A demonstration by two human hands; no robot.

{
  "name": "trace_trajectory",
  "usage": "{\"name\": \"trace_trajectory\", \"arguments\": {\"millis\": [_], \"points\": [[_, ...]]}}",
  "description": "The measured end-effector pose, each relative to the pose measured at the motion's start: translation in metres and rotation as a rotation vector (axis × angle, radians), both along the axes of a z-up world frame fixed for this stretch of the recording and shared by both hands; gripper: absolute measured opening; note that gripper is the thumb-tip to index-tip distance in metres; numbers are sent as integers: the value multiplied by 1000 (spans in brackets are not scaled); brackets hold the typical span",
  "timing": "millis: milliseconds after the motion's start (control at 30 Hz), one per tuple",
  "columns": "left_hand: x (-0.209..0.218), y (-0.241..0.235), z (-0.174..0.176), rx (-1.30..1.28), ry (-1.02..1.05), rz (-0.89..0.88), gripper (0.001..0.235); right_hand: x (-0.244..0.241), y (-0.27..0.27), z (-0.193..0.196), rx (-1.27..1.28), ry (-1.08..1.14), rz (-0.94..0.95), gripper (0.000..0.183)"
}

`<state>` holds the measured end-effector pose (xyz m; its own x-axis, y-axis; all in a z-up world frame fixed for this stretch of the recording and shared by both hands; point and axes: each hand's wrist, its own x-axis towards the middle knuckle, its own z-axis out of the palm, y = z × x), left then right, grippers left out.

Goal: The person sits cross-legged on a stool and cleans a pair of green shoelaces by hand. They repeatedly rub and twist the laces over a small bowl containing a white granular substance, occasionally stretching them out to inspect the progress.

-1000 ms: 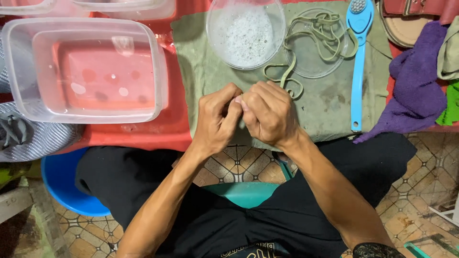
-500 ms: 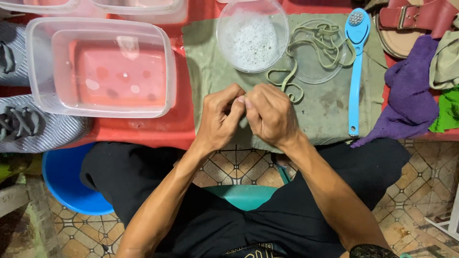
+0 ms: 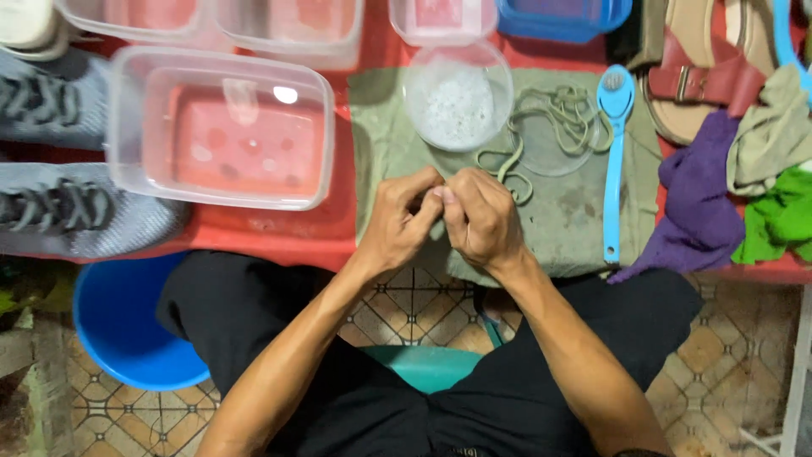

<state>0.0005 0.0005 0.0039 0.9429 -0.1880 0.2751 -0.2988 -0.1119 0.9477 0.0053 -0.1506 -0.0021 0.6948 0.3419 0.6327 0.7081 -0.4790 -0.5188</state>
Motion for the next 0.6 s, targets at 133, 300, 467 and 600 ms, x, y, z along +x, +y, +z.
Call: {"name": "trace_trajectory", "arguments": {"millis": [133,300,467,600], "points": [[0,6,-8,0,13,-9,25,-3,1,2,-43,32,-83,32],[2,10,-2,-59,89,-24,28,-1,3,12,-31,68,-74,30],[-2,14,16,-81,95,-44,28,-5,6,20,-49,69,1,29],[-1,17,19,-71,109,-91,30,-4,6,13,-62,204,-41,21]]}}
